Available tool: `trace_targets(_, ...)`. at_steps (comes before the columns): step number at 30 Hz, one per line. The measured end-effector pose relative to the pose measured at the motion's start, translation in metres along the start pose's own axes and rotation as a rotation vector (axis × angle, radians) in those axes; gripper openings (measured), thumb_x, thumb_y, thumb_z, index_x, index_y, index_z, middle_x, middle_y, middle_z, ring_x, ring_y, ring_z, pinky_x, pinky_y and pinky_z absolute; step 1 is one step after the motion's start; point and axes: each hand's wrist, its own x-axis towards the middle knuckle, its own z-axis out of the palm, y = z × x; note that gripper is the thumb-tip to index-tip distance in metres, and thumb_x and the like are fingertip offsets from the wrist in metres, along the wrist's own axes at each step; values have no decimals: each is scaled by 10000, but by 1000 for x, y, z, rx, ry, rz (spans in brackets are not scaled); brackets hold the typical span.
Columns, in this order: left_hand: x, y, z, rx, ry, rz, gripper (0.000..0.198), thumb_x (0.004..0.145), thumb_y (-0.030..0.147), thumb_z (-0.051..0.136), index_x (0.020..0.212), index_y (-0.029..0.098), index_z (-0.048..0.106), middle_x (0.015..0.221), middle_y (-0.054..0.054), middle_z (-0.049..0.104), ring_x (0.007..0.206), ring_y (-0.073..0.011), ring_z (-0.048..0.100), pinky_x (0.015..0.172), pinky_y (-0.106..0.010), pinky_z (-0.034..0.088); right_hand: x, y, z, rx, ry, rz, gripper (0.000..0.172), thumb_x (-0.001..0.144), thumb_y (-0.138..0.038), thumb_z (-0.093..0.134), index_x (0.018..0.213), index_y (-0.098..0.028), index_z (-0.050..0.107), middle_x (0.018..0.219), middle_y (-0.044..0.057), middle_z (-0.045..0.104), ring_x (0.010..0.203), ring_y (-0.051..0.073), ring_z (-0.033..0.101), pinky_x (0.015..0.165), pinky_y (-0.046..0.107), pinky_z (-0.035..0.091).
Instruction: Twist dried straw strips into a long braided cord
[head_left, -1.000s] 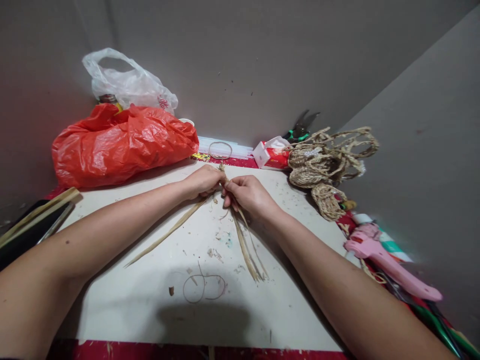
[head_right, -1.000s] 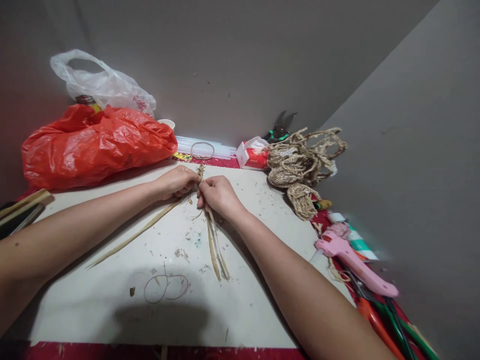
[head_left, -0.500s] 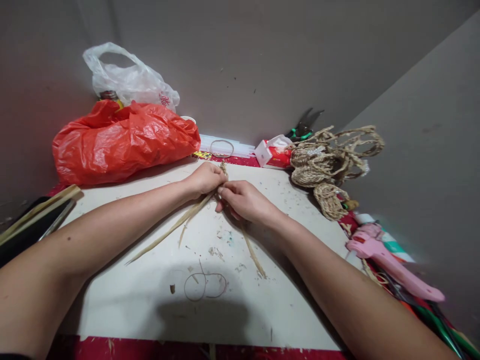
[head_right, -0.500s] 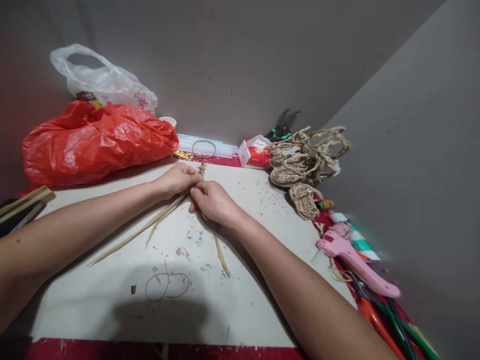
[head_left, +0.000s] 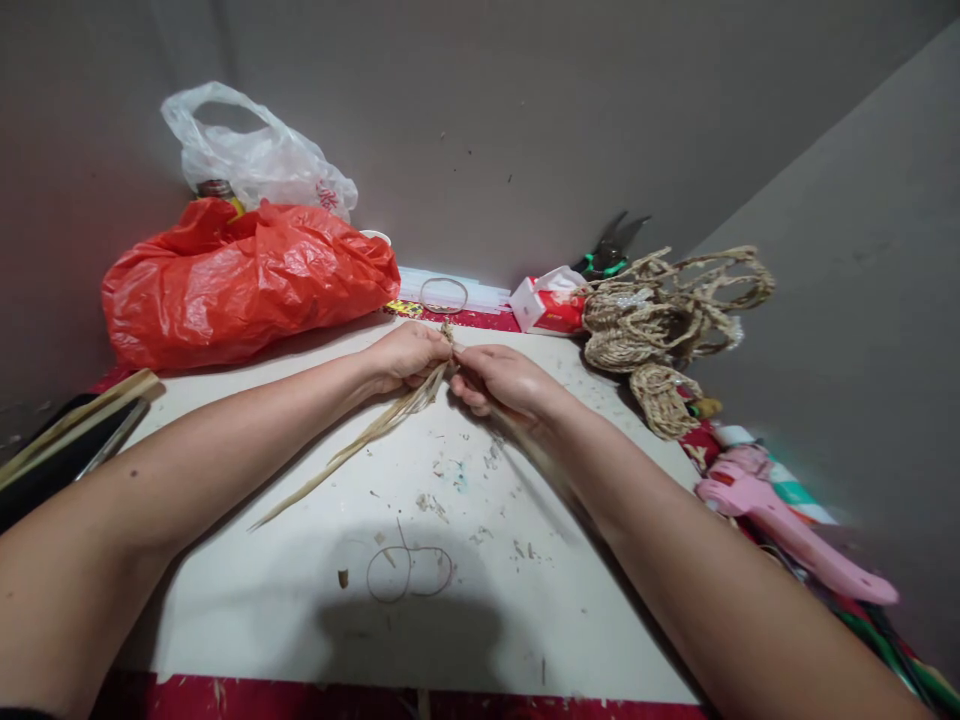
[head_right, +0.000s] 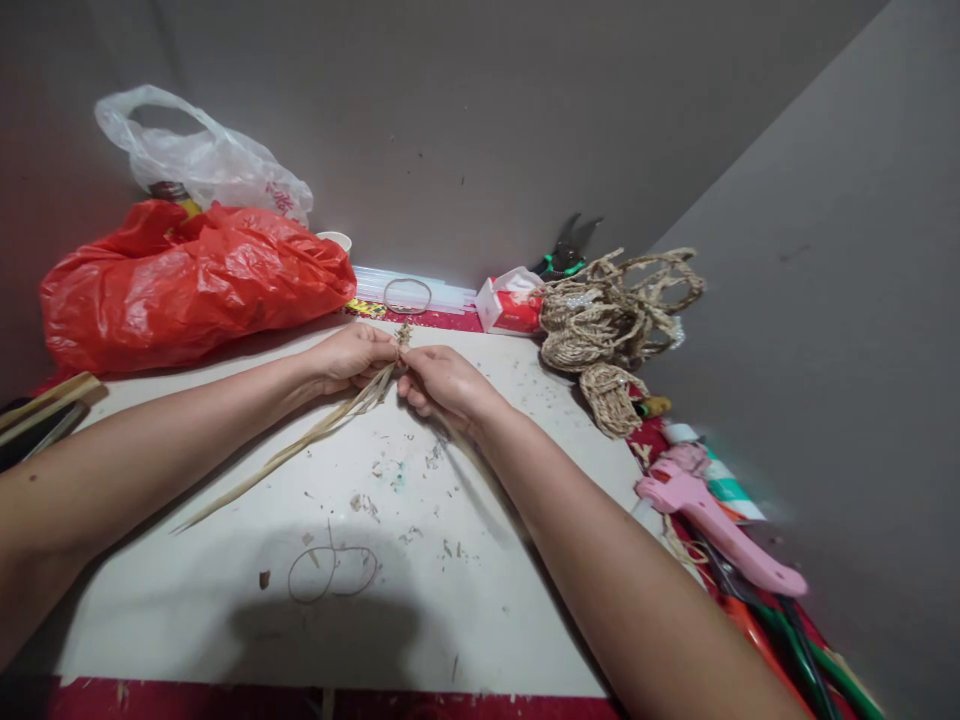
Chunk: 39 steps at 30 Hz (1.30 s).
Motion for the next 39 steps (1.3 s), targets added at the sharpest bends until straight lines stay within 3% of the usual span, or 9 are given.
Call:
trace_targets(2, 0, -2, 1, 89, 15, 36, 266, 783, 194, 502, 525, 146, 462, 362, 66, 302, 312, -27, 187, 375, -221, 100, 1, -1, 1, 37, -63, 86, 289, 885, -347, 438, 667, -159, 470, 399, -87, 296, 303, 29, 167, 294, 139, 134)
trace_targets(4, 1, -5, 1, 185, 23, 84, 259, 799, 207, 478, 555, 131, 516, 396, 45, 380, 329, -31, 221, 383, -215, 137, 1, -3, -3, 50, -101, 132, 314, 897, -361, 413, 662, -159, 465, 407, -107, 219, 318, 25, 104, 302, 129, 90)
trace_targets(7, 3, -8, 0, 294, 74, 218, 218, 779, 180, 483, 577, 120, 540, 485, 25, 462, 400, -38, 286, 429, -200, 215, 3, -5, -10, 95, -159, 196, 375, 906, -380, 381, 592, -175, 388, 426, -100, 213, 333, 27, 94, 305, 127, 84)
trace_targets(12, 4, -5, -2, 510, 92, 355, 188, 751, 145, 468, 583, 114, 544, 536, 32, 438, 505, -59, 334, 498, -194, 266, 3, -3, -11, 239, -197, 219, 350, 882, -310, 421, 569, -181, 334, 436, -100, 199, 338, 27, 101, 307, 117, 98)
trace_targets(19, -5, 4, 1, 596, 35, 276, 145, 667, 81, 434, 570, 121, 535, 518, 26, 452, 482, -70, 349, 481, -209, 259, 3, 3, 1, 301, -5, 102, 192, 812, -186, 481, 625, -155, 452, 396, -106, 228, 311, 20, 130, 295, 125, 115)
trace_targets(24, -10, 10, 5, 628, 20, 240, 158, 665, 74, 428, 560, 123, 534, 492, 25, 456, 468, -72, 364, 475, -210, 261, 2, 5, 8, 259, 122, 54, 274, 814, -194, 499, 571, -180, 374, 367, -87, 284, 297, 25, 186, 287, 128, 132)
trace_targets(29, -16, 8, 16, 627, 59, 114, 136, 723, 90, 422, 633, 143, 509, 439, 18, 486, 380, -75, 381, 423, -204, 258, 3, 5, 5, 335, 51, 63, 285, 790, -156, 514, 573, -187, 330, 381, -104, 242, 305, 16, 149, 291, 125, 120)
trace_targets(34, -19, 3, 24, 553, 56, 86, 108, 757, 110, 420, 682, 151, 486, 482, -12, 551, 332, -76, 402, 394, -205, 279, 4, 5, 1, 339, 38, 58, 269, 762, -100, 500, 567, -181, 333, 384, -104, 236, 313, 13, 138, 289, 119, 120)
trace_targets(39, -17, 16, 14, 489, 3, -9, 89, 769, 189, 506, 706, 137, 542, 464, 2, 537, 343, -78, 419, 407, -202, 304, 6, 5, -4, 358, -14, 56, 235, 734, -106, 526, 587, -177, 357, 405, -110, 215, 328, 14, 122, 283, 107, 127)
